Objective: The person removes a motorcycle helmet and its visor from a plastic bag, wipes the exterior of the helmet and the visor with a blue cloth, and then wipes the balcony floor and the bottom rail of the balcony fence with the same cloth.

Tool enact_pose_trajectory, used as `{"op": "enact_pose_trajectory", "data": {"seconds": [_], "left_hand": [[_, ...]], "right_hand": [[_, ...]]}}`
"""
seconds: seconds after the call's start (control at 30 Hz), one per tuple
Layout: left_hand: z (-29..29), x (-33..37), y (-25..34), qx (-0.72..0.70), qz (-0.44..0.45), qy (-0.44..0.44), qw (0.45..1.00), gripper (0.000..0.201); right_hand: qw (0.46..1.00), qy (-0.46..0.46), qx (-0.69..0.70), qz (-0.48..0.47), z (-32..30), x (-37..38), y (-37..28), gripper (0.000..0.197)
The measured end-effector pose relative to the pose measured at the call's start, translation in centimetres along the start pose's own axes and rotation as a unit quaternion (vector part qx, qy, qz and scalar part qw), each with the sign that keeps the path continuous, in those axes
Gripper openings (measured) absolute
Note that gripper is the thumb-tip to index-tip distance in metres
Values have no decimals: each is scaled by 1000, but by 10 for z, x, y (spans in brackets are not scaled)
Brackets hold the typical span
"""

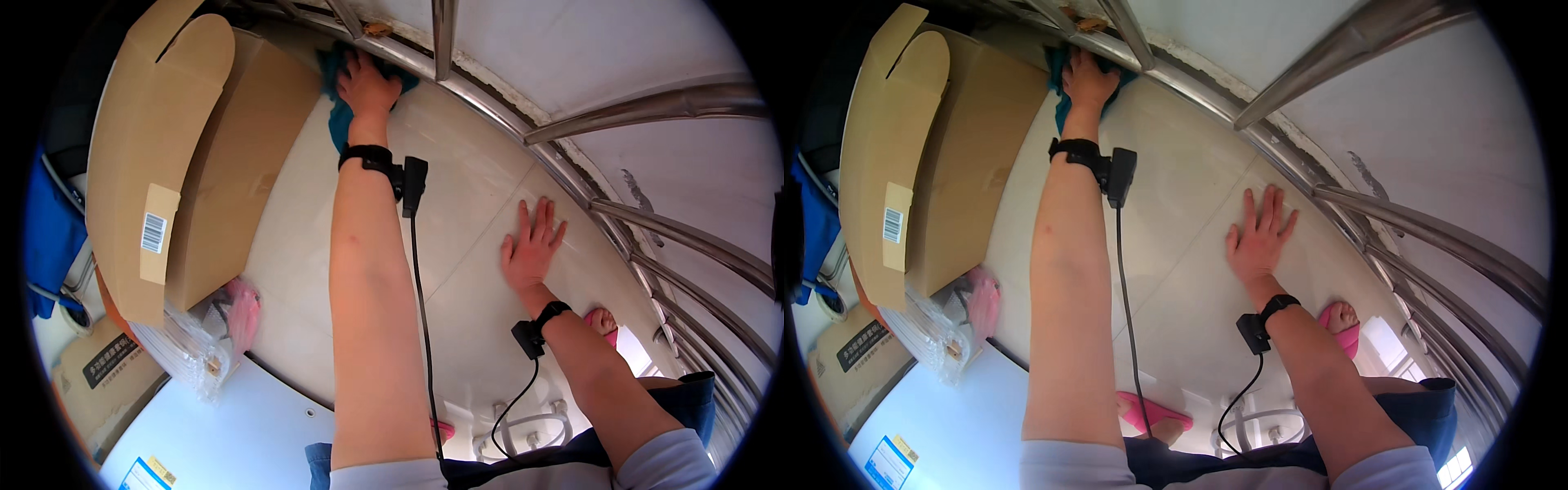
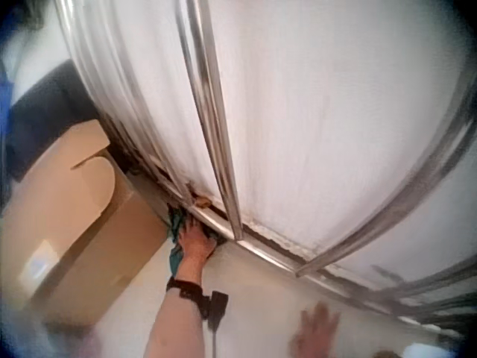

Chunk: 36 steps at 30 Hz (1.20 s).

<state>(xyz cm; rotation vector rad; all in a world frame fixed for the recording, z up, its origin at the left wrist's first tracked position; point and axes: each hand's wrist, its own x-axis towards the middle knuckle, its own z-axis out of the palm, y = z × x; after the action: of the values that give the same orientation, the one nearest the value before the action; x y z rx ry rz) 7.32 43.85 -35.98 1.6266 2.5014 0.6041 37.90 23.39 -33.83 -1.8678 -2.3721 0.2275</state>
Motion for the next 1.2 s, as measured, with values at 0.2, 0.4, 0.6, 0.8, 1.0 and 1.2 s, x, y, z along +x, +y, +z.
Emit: {"op": "enact_pose_trajectory", "data": {"seconds": [0.2, 0.4, 0.6, 0.8, 1.0, 1.2], "left_hand": [[5, -66, 27, -36, 172, -22, 984, 56], [-43, -209, 47, -146, 344, -157, 914, 48], [-80, -252, -48, -53, 171, -10, 984, 42], [-79, -264, -73, 44, -41, 83, 995, 42], [-85, -296, 2, -73, 256, -182, 947, 45], [-86, -267, -89, 36, 48, 43, 997, 48]], "right_hand": [[1000, 2, 8, -4, -4, 0, 1, 67], [1000, 19, 20, -5, -4, -2, 1, 65], [1000, 21, 17, 5, -1, -3, 3, 64], [1000, 17, 16, 13, 0, -3, 4, 65], [1000, 5, 19, 16, -1, -3, 5, 65], [999, 6, 26, 24, -5, -3, 6, 65]]}}
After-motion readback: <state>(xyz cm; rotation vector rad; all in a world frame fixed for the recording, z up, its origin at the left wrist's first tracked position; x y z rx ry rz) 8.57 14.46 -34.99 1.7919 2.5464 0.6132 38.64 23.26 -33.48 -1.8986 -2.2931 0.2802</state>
